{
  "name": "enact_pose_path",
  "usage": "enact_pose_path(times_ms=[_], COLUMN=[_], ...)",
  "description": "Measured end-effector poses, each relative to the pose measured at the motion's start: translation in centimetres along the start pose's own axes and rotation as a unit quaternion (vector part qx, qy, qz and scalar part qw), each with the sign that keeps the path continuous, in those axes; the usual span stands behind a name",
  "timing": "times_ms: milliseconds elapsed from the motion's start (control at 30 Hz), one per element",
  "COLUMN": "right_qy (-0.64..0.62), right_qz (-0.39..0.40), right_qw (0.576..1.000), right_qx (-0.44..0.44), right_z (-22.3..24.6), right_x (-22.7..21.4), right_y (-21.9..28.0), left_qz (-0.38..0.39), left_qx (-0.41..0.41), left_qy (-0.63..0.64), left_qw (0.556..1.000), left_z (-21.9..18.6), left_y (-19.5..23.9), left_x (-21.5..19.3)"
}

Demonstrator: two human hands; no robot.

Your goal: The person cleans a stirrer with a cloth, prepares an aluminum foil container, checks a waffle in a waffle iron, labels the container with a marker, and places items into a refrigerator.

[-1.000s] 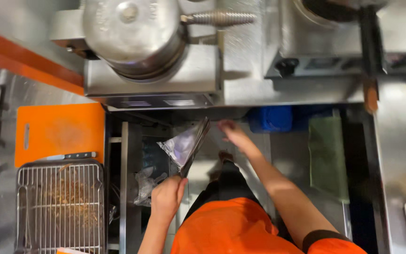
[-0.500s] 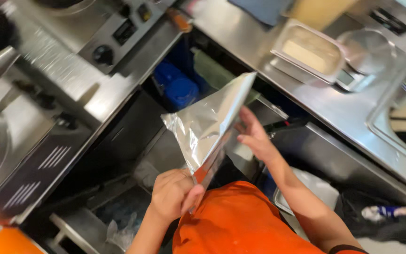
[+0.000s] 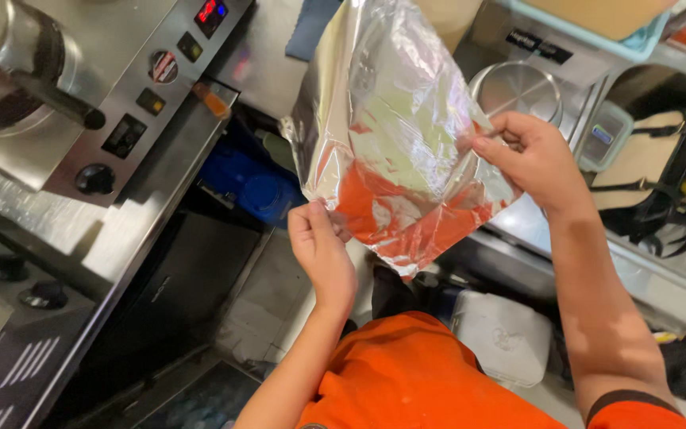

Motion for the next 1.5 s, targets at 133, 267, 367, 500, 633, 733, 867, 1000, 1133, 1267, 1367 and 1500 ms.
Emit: enact_pose_path(times_ms=[133,267,367,500,633,733,867,1000,1133,1267,1367,1500], right_qy=[0.183,0.252,0.297,0.292,0.239,0.272,0.338,0.302,0.256,0.216,0.226,0.184], right_qz=[0.018,0.057,0.070,0.090,0.086,0.114,0.129,0.142,0.131,0.098,0.050,0.040], right_qw=[0.983,0.962,0.947,0.945,0.967,0.926,0.815,0.830,0.882,0.933,0.951,0.976], right_qx=[0.001,-0.089,-0.102,-0.115,-0.023,-0.236,-0.452,-0.447,-0.373,-0.271,-0.204,-0.113], right_z=[-0.5,-0.7,-1.0,-0.4,-1.1,3.7,9.3,10.8,9.6,7.5,5.3,2.0], right_x=[-2.6,-3.0,-2.9,-2.6,-3.5,-1.9,1.4,2.5,1.5,-0.9,-2.8,-5.3], right_y=[-6.8,-12.2,-14.6,-15.4,-15.4,-12.3,-1.2,0.9,-0.2,-2.5,-4.9,-10.3], left_qz=[-0.032,-0.074,-0.061,-0.061,-0.120,-0.168,-0.174,-0.010,0.247,0.352,0.401,0.340], left_qx=[-0.069,-0.128,-0.145,-0.165,-0.169,-0.058,0.132,0.278,0.229,0.185,0.157,-0.101], left_qy=[0.012,-0.004,-0.005,0.004,-0.015,-0.152,-0.340,-0.415,-0.383,-0.503,-0.466,-0.283], left_qw=[0.997,0.989,0.988,0.984,0.978,0.972,0.915,0.866,0.860,0.767,0.773,0.891], left_z=[4.1,7.1,8.5,9.9,10.7,8.1,0.7,-6.1,-6.0,-3.3,-0.4,5.6], left_y=[-1.8,-2.8,-3.0,-3.4,-5.2,-6.9,-6.8,-7.4,-11.4,-15.3,-17.4,-22.0], left_x=[2.7,3.8,4.6,4.0,1.4,-1.1,-2.3,2.5,8.5,9.0,9.2,9.8])
Point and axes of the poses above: each hand's wrist, its own y-axis away from the middle knuckle, its own x-axis out of the palm, z = x × y, the point moved 9 cm from there along -y, towards the middle knuckle, and after that the axes turned 6 degrees about -y, right-handed, at the moved point
